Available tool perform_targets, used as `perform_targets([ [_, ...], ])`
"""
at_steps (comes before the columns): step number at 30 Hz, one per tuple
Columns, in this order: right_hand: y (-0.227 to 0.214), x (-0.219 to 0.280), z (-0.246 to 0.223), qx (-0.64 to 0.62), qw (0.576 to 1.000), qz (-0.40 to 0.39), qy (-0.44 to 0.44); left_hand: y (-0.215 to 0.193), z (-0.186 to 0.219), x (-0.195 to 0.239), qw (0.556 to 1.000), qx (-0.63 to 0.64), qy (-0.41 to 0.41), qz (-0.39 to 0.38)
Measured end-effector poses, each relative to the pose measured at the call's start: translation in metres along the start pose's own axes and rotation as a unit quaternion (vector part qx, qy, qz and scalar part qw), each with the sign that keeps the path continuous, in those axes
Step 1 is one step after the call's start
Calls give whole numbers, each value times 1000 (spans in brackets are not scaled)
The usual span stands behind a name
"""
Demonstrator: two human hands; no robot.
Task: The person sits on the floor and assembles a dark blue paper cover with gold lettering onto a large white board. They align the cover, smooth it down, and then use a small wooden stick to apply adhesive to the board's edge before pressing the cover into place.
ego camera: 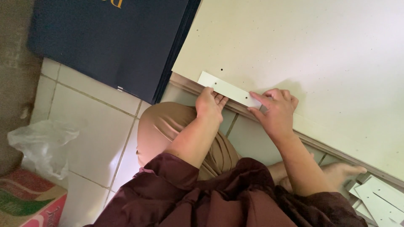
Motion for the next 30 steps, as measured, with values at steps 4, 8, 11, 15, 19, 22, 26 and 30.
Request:
perform_targets([
  [4,1,-1,-1,3,1000,-4,-5,-3,0,-2,1000,-8,6,5],
  [8,0,-2,-2,3,1000,-9,-2,-2,1,0,1000,-14,8,6],
  [11,-1,-2,-3,15,1000,-10,2,-1,1,0,1000,-20,6,2],
  [15,-1,-1,-4,17,1000,-9,-3,-3,0,0,1000,-23,9,5],
  [19,-1,-2,-4,16,1000,-12,-1,-6,0,-5,999,-31,11,2],
  [22,-4,-2,-8,21,1000,-16,1,-7,-1,-6,1000,-29,11,4],
  [26,-7,-1,-10,9,1000,-15,-1,-11,-3,-12,999,-30,14,4],
  [30,-16,5,-14,10,999,16,-32,-11,-3,-11,999,-28,18,2],
])
Point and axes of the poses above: each hand's wrist, its own x-axis away from the middle knuckle, its own y-axis out of the palm, z = x × y, the point moved 10 cm from there along -x, towards the middle knuckle, and after that the axes turned 13 degrees about -z, right-handed, at the moved point
